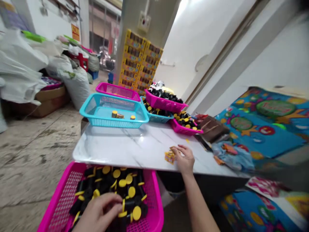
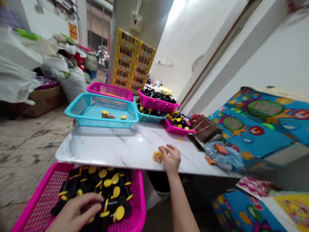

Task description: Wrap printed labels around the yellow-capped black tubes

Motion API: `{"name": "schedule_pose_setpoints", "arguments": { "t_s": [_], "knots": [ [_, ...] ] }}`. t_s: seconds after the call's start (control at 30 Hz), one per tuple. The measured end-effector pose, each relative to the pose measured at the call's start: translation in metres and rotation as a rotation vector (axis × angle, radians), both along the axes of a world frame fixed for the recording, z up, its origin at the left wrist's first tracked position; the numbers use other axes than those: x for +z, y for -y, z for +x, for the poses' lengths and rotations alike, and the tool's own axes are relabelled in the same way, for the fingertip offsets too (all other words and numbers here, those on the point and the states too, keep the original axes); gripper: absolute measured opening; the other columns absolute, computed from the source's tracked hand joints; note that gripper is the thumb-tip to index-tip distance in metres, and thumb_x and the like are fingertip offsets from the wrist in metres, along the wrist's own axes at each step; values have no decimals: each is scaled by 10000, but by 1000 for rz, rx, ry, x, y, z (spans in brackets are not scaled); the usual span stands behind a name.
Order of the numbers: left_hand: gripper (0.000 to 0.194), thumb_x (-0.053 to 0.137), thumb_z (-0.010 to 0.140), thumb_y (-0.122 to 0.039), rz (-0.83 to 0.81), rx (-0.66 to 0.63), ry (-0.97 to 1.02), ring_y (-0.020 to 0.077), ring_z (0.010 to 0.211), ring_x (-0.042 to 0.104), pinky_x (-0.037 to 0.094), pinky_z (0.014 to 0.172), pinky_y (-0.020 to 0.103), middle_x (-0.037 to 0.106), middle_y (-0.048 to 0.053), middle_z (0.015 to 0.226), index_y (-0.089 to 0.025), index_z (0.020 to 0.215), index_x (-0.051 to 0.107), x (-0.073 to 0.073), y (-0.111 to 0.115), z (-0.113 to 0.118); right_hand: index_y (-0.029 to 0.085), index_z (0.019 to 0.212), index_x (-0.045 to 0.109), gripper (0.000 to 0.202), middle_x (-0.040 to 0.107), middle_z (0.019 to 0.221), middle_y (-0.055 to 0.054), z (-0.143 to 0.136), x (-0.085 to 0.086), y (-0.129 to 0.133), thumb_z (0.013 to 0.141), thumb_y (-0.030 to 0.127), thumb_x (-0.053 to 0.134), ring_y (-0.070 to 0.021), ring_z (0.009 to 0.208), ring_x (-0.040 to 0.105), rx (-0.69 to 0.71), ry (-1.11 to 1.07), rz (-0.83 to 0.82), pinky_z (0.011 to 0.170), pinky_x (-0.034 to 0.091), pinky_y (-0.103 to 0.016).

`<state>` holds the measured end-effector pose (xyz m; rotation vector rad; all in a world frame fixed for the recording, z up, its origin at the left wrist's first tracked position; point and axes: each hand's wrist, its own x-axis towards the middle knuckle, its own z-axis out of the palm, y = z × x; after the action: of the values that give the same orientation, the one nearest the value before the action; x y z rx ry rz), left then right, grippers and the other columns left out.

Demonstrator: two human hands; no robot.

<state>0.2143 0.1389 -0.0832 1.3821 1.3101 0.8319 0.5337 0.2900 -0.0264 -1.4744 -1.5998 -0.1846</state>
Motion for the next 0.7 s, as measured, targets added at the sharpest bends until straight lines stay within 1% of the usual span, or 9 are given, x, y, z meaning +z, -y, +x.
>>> {"name": "schedule_pose_setpoints", "arguments": {
  "t_s": [0.07,0.13,0.2,0.27,0.37,0.43,0.5,0.57,0.7],
  "knots": [
    [355,566,837,-515,-75,61,95,170,686,590,435,592,238,682,33,800,-203,936,705,14,-5,0,229,880,768,225,648,1046,-78,-38,-1,18,837,407,638,-206,933,618,161,-38,-46,822,511,-366],
    [417,614,809,-516,-112,120,226,140,620,541,392,540,221,645,26,755,-170,1034,671,27,-14,2,270,893,773,123,641,1037,-68,-81,-2,41,825,308,677,-196,902,620,476,-22,-108,814,530,-361],
    [421,631,805,-504,-106,148,358,116,586,492,372,529,215,613,15,731,-152,1033,666,33,-23,5,294,969,763,178,640,1018,-71,-119,-4,62,838,234,659,-198,895,627,751,3,-184,780,552,-349],
    [350,652,802,-462,-93,163,443,97,567,450,353,531,211,569,-5,674,-134,920,680,31,-30,4,308,1066,731,266,639,1021,-71,-143,-10,74,851,193,627,-205,938,634,893,-5,-244,791,561,-339],
    [302,705,762,-421,-140,245,522,83,552,432,331,524,203,546,-17,620,-122,757,662,19,-30,-1,308,1241,620,472,607,1134,-73,-152,-21,79,793,181,691,-217,998,632,900,-140,-354,878,545,-364],
    [320,731,727,-432,-191,344,557,80,543,438,322,510,198,560,-15,610,-122,712,652,12,-27,-4,282,1328,520,610,584,1191,-90,-149,-25,79,760,215,733,-215,963,644,846,-310,-500,842,557,-361],
    [333,743,707,-444,-216,412,565,82,533,447,324,501,198,570,-12,601,-122,703,656,9,-24,-6,225,1290,520,525,624,1109,-101,-147,-25,84,801,285,700,-200,872,661,790,-472,-685,742,574,-328],
    [333,742,705,-446,-221,415,554,85,522,453,333,495,202,571,-11,587,-122,716,665,11,-22,-5,181,1136,588,334,663,961,-89,-149,-23,93,853,352,637,-190,797,663,738,-559,-817,673,569,-297],
    [312,718,733,-431,-211,360,513,85,507,454,345,481,200,559,-17,567,-124,723,663,15,-16,-2,184,956,606,249,674,853,-62,-157,-28,112,859,413,622,-188,738,653,656,-540,-844,636,556,-283]
  ]
}}
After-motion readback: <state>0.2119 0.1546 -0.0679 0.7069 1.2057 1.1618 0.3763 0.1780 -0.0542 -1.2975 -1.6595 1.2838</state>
